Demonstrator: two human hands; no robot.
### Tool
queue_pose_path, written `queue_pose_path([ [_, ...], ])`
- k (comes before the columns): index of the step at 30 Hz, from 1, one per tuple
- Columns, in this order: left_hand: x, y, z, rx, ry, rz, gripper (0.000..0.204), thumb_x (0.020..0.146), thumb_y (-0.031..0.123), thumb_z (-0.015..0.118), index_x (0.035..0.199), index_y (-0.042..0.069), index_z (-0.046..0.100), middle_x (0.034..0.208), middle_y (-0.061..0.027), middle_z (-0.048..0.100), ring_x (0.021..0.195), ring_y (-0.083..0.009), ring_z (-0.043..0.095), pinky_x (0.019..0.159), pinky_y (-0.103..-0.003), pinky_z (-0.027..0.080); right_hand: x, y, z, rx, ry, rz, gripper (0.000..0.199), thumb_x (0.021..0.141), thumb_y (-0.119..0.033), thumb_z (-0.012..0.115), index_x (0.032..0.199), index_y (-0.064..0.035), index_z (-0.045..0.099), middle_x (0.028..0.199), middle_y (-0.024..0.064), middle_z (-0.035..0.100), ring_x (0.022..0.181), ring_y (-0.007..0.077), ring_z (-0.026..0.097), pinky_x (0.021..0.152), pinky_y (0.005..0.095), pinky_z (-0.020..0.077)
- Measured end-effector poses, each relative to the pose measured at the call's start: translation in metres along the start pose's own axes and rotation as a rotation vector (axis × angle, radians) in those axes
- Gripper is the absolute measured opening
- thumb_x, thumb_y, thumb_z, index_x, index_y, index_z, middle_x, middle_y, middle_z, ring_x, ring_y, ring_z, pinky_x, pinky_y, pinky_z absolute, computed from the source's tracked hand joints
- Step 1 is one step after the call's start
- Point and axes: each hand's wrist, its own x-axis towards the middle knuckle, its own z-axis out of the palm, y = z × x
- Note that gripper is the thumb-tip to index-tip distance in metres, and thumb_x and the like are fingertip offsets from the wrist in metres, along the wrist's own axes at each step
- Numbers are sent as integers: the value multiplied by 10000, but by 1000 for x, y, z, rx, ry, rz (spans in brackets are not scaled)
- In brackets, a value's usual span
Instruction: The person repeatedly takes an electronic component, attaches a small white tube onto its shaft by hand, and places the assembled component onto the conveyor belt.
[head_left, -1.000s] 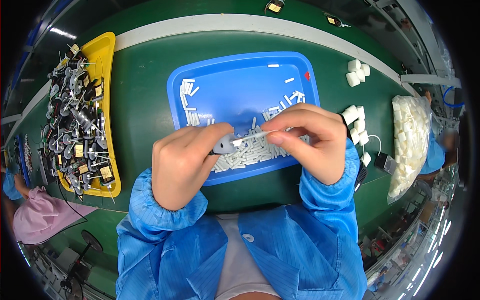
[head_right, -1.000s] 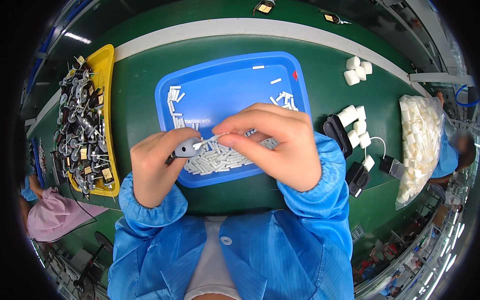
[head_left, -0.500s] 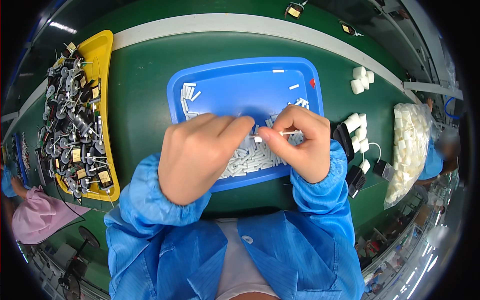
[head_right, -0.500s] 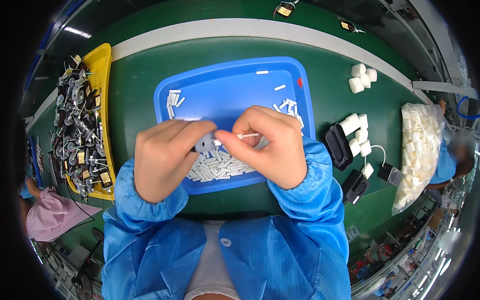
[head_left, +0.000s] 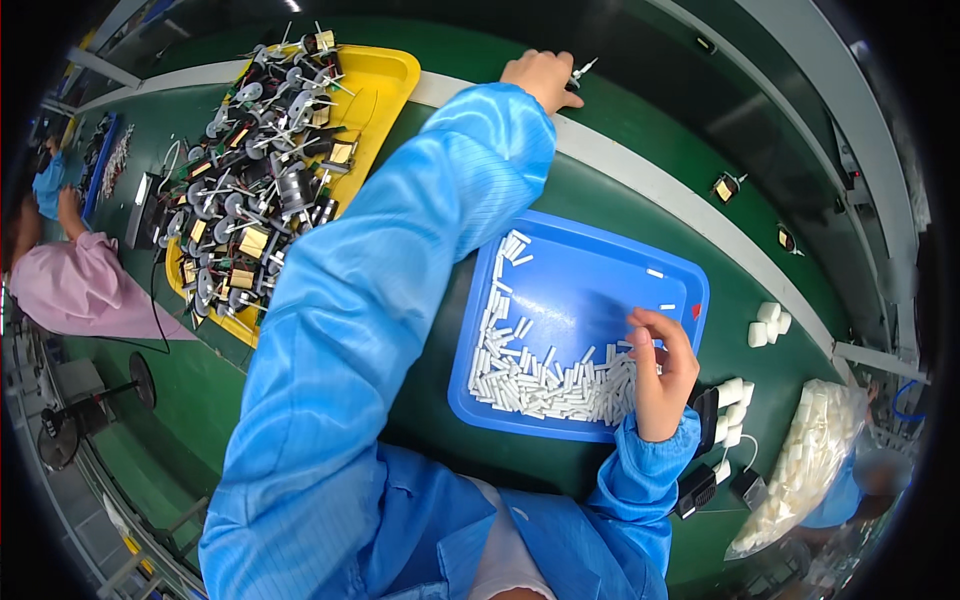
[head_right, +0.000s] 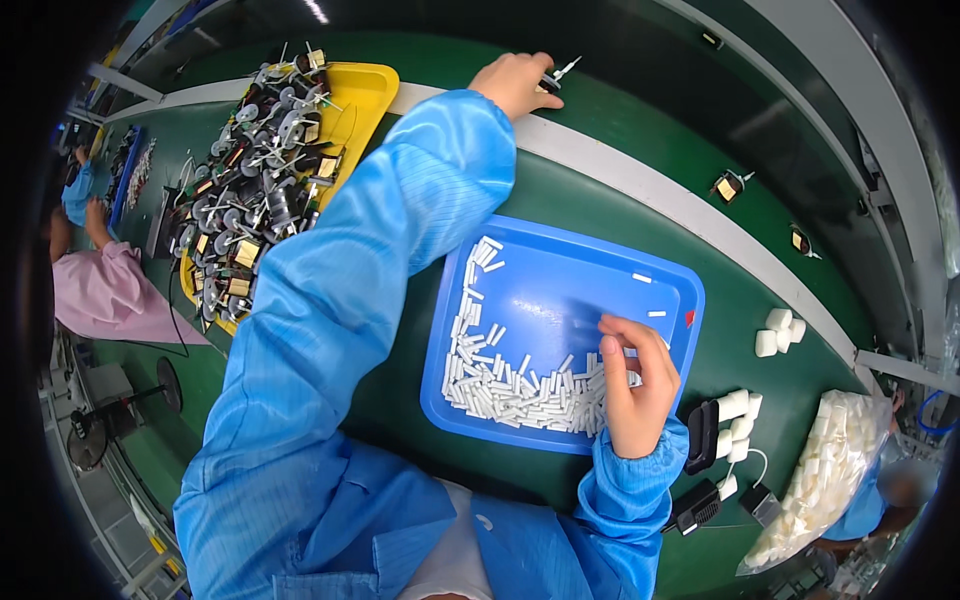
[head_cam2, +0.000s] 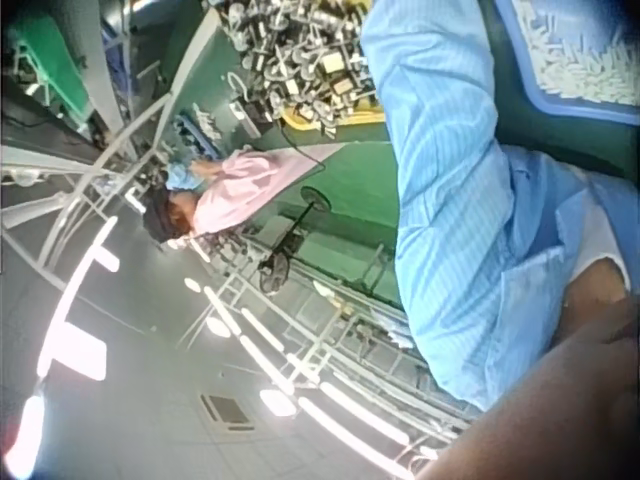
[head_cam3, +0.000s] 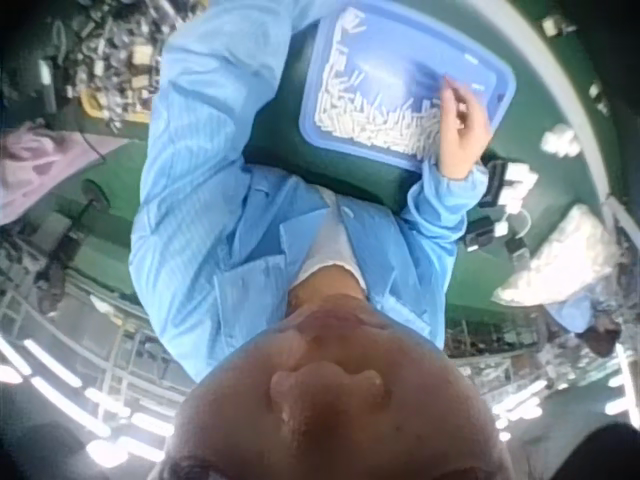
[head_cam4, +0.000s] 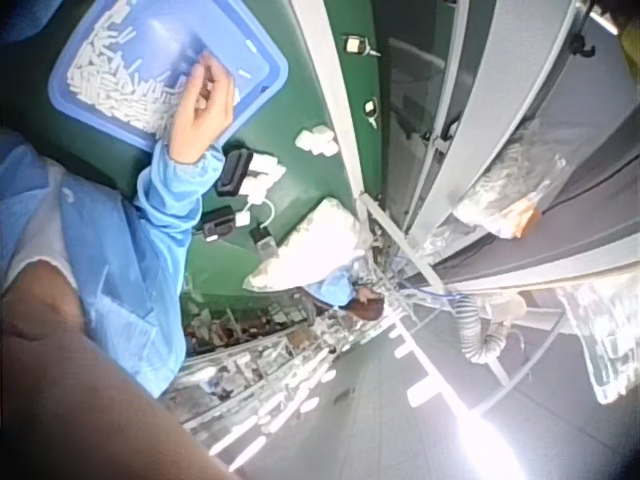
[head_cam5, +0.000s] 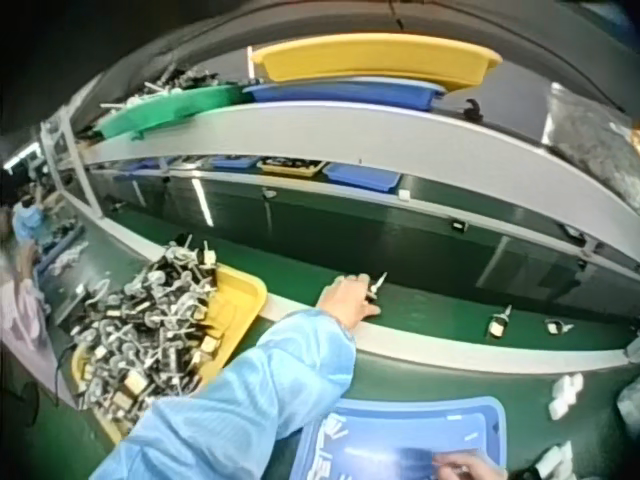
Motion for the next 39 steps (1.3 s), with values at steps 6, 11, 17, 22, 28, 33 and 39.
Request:
queue_pose_path([
  [6, -72, -52, -122, 602, -193, -93, 548, 764, -49, 495, 1270, 161, 476, 1301, -89, 484, 1166, -306, 481, 951, -398, 427, -5, -6, -4, -84, -52, -58, 101, 843, -32, 585, 920, 4, 640, 863, 100, 650, 769, 170, 631, 628, 240, 485],
  [11, -108, -179, -153, 505, -293, -295, 562, 625, 120, 764, 1150, 114, 563, 1094, -154, 571, 1023, -324, 551, 871, -379, 442, -9, -8, -3, -57, -129, -155, 104, 817, -20, 607, 913, -18, 650, 803, 103, 647, 707, 200, 630, 583, 257, 473],
  [17, -123, -165, -143, 414, -141, -139, 326, 675, 125, 727, 994, 95, 672, 1015, -142, 638, 946, -304, 602, 840, -372, 469, -13, -14, 4, -95, -190, -314, 121, 784, -30, 619, 900, -36, 650, 784, 111, 636, 680, 259, 609, 585, 312, 483],
  [22, -143, -121, -128, 246, -121, -36, 276, 769, 222, 655, 995, 65, 664, 911, -168, 653, 864, -331, 620, 797, -390, 482, -13, -3, 18, -271, -278, -408, 99, 796, -63, 619, 887, -41, 649, 791, 111, 637, 669, 259, 607, 606, 321, 491],
  [28, -146, -112, -113, -304, 251, -50, 268, 892, 271, 521, 1059, 65, 560, 856, -185, 633, 803, -306, 626, 762, -361, 486, -1, -4, 38, -324, -301, -490, 89, 787, -78, 613, 873, -68, 636, 839, 92, 634, 743, 275, 608, 624, 346, 495],
  [33, -171, -43, -153, -619, 246, -64, 223, 898, 176, 522, 1098, 79, 542, 861, -53, 619, 718, -114, 583, 600, -238, 470, 6, 4, 62, -523, -384, -714, 207, 692, -43, 626, 896, -78, 622, 856, 73, 604, 814, 259, 586, 641, 363, 506],
  [39, -254, 49, -147, -748, -107, 129, 324, 744, 67, 693, 1036, 35, 555, 825, -75, 619, 747, -143, 620, 639, -262, 491, 5, -13, 33, -286, -394, -490, 200, 728, 14, 610, 922, -29, 629, 846, 79, 594, 761, 196, 620, 609, 279, 514],
])
